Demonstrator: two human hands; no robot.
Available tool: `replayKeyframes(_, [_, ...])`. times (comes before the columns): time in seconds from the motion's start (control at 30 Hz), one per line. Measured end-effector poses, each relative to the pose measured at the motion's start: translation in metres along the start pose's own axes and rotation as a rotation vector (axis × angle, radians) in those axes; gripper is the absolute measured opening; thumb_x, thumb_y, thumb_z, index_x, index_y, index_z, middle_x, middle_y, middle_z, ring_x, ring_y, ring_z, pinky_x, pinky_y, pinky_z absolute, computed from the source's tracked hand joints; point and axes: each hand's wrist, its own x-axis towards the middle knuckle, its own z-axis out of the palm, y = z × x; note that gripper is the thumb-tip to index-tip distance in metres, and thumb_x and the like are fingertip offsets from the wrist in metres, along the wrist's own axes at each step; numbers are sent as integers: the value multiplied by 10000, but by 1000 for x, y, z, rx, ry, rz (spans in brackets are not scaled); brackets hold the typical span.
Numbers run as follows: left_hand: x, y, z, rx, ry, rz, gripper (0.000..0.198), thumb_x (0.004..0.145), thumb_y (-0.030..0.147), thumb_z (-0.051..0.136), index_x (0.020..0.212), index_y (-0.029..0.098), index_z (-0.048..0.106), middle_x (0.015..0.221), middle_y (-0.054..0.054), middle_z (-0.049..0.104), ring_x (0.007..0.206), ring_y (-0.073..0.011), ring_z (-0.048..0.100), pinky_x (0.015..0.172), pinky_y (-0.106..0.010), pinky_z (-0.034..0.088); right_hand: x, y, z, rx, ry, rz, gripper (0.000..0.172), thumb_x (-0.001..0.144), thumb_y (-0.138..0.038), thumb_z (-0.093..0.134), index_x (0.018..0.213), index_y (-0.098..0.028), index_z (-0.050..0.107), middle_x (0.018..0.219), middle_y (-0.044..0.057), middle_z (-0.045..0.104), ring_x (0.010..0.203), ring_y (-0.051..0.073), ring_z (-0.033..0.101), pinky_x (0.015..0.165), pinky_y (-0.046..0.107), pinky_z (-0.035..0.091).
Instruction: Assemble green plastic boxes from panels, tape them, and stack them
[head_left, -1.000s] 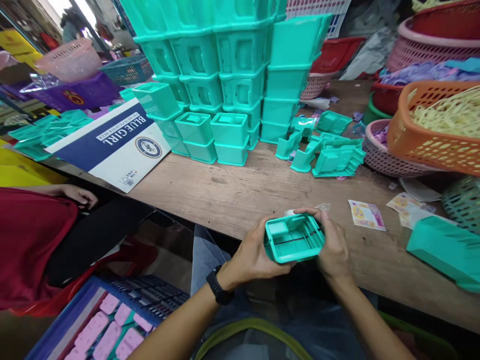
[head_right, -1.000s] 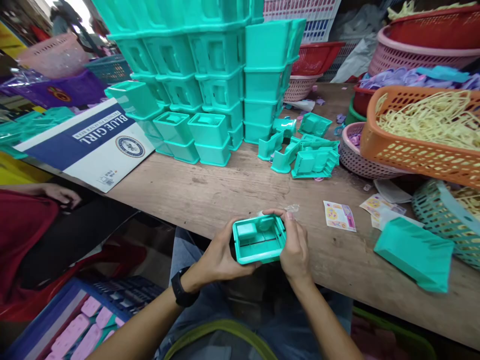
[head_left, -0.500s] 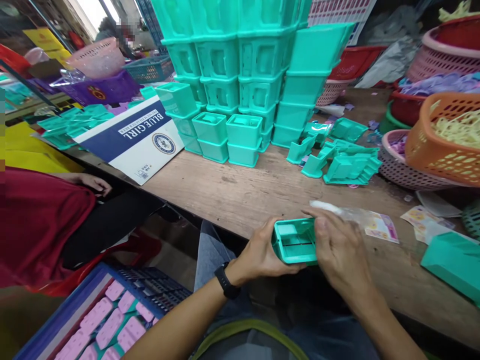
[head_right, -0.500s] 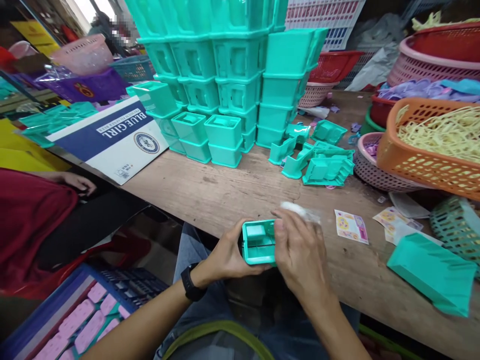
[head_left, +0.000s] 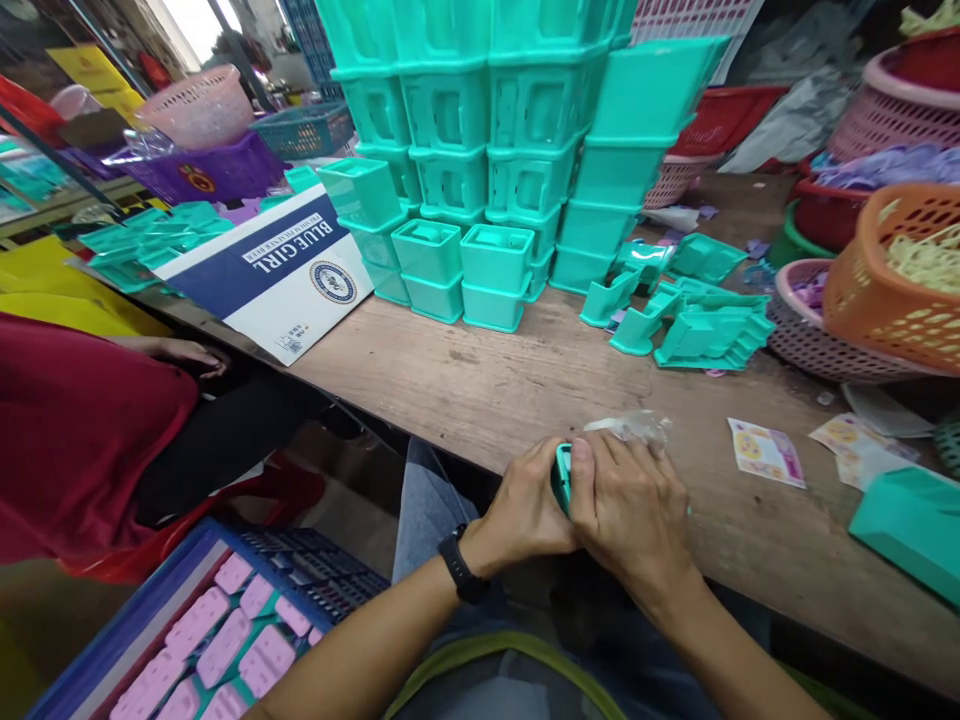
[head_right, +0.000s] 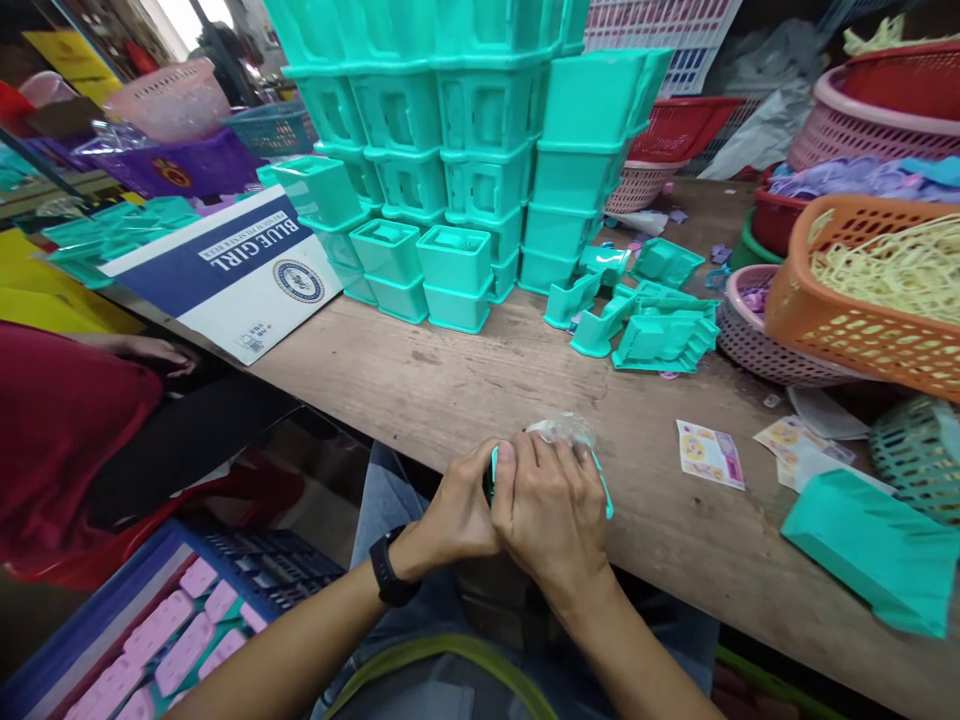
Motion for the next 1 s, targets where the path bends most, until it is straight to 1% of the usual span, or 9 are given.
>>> replayKeyframes(0.13, [-2,2,1,-22,-7,-58,517,674,271,839,1117,190,585,1069,-60,695,958,-244,669,864,-356,547,-4,20,-9,291,-63,77,594,1133,-395,224,956,-182,749,957,97,789,878,282,706,839,411,445])
replayKeyframes(0.2, [-4,2,2,-7,-11,-86,614,629,337,912,1137,201,596,1065,-47,698,953,-246,677,861,-360,549,-8,40,-11,516,10,283,584,1119,-518,275,1096,-206,769,1152,87,791,1089,279,706,962,413,460])
replayKeyframes(0.3, [-5,2,6,30,6,-109,581,606,394,937,1041,200,605,980,-29,691,891,-239,687,806,-347,547,-16,64,-3,983,138,762,641,988,-765,412,1116,-252,774,1248,81,770,1253,311,658,1069,469,463])
replayKeyframes(0.37, [-6,2,8,48,19,-121,566,607,398,933,1017,198,599,961,-30,689,873,-240,692,773,-338,542,-23,67,8,1311,80,999,719,851,-886,509,1072,-258,780,1206,88,784,1224,339,677,1035,493,508])
replayKeyframes(0.43, [-7,3,10,60,19,-135,573,603,397,931,1025,196,599,966,-37,696,871,-247,696,760,-342,543,-28,61,18,1483,-8,1108,797,746,-946,567,1050,-243,787,1129,98,801,1145,356,711,982,500,547])
replayKeyframes(0.57, [-7,6,12,35,8,-163,590,627,389,917,1095,189,618,1035,-67,727,924,-276,715,822,-389,567,-34,41,27,1475,79,1146,785,733,-949,575,911,-213,784,851,75,796,950,340,754,909,483,579])
replayKeyframes(0.73, [-7,9,12,-5,43,-110,660,645,316,906,1229,203,620,1142,-67,738,1031,-282,733,891,-381,571,-33,38,32,1289,252,1052,596,885,-788,525,832,-235,742,715,28,742,773,276,736,834,440,587])
replayKeyframes(0.87, [-9,8,14,20,48,-97,667,653,312,911,1239,205,612,1154,-64,730,1052,-280,731,913,-379,571,-31,41,31,1278,246,1026,522,889,-737,553,819,-252,731,720,21,737,765,263,724,841,429,584])
replayKeyframes(1.0, [-10,5,13,53,39,-87,646,681,371,906,1217,194,592,1143,-83,716,1040,-291,724,897,-400,584,-29,41,27,1434,119,1104,614,812,-833,583,770,-235,714,720,36,740,804,285,733,828,428,584])
